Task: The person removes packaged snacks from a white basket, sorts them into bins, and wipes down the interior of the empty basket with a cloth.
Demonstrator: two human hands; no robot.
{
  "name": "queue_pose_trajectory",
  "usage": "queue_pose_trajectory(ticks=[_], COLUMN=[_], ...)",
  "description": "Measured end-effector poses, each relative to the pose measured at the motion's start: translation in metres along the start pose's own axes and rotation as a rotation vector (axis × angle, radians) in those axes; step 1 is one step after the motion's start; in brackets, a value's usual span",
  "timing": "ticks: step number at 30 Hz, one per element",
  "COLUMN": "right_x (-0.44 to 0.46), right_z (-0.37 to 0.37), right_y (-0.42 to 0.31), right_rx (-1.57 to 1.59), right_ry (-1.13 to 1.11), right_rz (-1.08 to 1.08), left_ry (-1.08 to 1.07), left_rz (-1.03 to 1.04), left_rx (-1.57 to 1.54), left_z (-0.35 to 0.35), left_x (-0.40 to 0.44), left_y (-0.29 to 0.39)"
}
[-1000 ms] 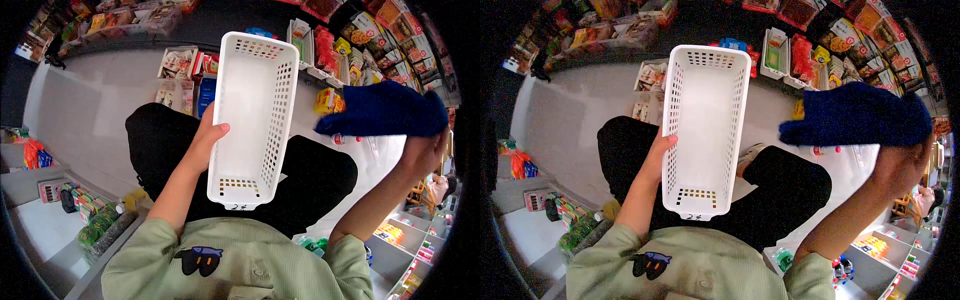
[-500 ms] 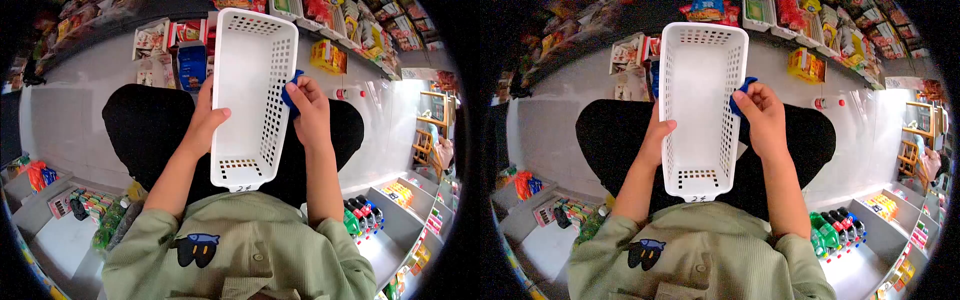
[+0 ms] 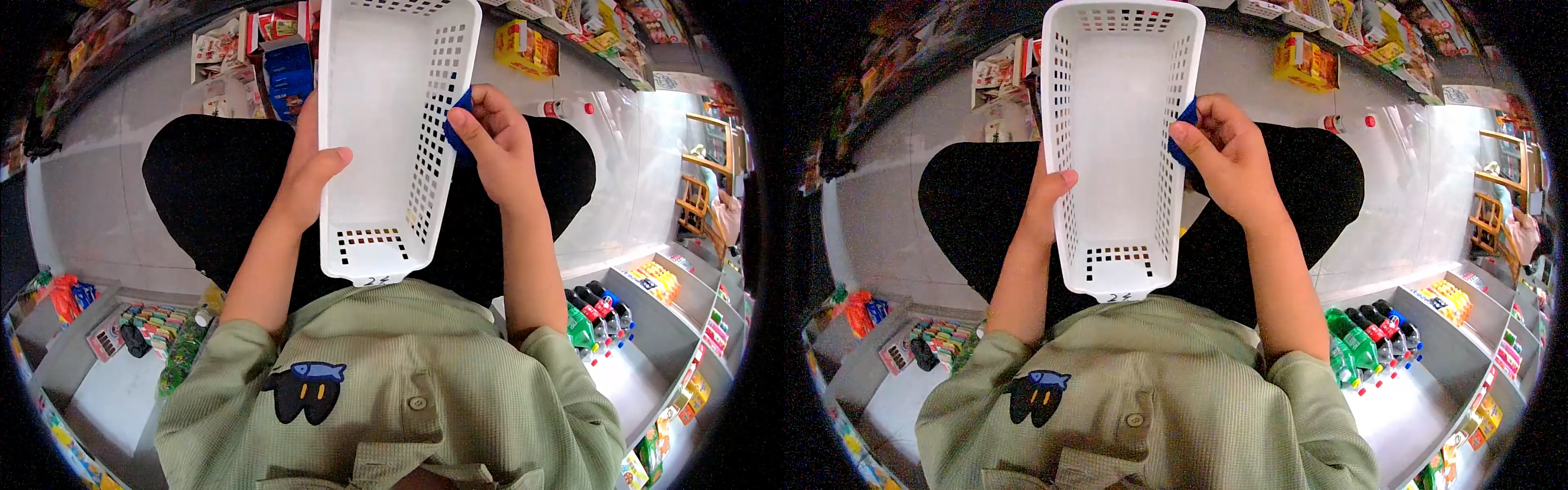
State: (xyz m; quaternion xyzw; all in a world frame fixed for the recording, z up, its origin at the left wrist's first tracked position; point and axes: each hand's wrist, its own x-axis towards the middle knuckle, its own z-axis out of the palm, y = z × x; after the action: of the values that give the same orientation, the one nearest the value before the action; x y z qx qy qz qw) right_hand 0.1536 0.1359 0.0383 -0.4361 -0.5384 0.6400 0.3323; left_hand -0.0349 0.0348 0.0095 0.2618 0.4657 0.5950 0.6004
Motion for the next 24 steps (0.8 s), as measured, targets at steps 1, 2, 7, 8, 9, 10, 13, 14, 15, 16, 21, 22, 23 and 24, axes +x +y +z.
queue_pose_trajectory(ticks=[1,2,7,8,9,10,13,14,15,16,21,22,23,24], right_x=[0.001,0.002,0.006,0.004,0.003,0.003,0.009,0.010,0.009,0.008,0.008,0.008,0.010,0.012], right_z=[-0.005,-0.009,0.000,0.005,0.009,0.011,-0.002,-0.004,-0.005,-0.006,-0.017,-0.018,-0.023,-0.028], right_y=[0.001,0.003,0.002,-0.001,-0.005,-0.007,0.001,0.001,-0.002,-0.006,-0.026,-0.029,-0.029,-0.032], right_rx=[-0.005,-0.010,0.077,0.080,0.326,0.572,0.765,0.850,0.830,0.831,0.657,0.592,0.564,0.564], right_ry=[-0.032,-0.065,0.119,0.120,0.160,0.197,0.152,0.130,0.165,0.162,0.155,0.210,0.207,0.206], right_rz=[-0.014,-0.031,-0.009,-0.011,0.065,0.137,0.131,0.125,0.118,0.107,-0.149,-0.209,-0.248,-0.257], left_ry=[-0.002,-0.015,-0.036,-0.023,-0.013,-0.017,-0.016,-0.020,-0.013,-0.007,-0.058,-0.064,-0.089,-0.114], left_rz=[-0.005,-0.006,0.000,-0.059,-0.116,-0.112,-0.174,-0.166,-0.165,-0.164,-0.090,-0.079,-0.090,-0.102], left_rx=[-0.002,0.029,0.045,-0.017,-0.080,-0.078,-0.201,-0.199,-0.199,-0.199,-0.030,-0.028,-0.026,-0.023], left_z=[-0.001,-0.002,-0.006,-0.007,-0.008,-0.007,-0.007,-0.008,-0.008,-0.009,-0.010,-0.008,-0.007,-0.003], left_x=[-0.001,-0.001,-0.003,-0.003,-0.003,-0.003,-0.007,-0.007,-0.007,-0.007,-0.006,-0.006,-0.006,-0.007], left_y=[-0.001,-0.001,-0.013,-0.012,-0.010,-0.007,-0.001,-0.003,-0.004,-0.005,-0.009,-0.007,-0.006,-0.005])
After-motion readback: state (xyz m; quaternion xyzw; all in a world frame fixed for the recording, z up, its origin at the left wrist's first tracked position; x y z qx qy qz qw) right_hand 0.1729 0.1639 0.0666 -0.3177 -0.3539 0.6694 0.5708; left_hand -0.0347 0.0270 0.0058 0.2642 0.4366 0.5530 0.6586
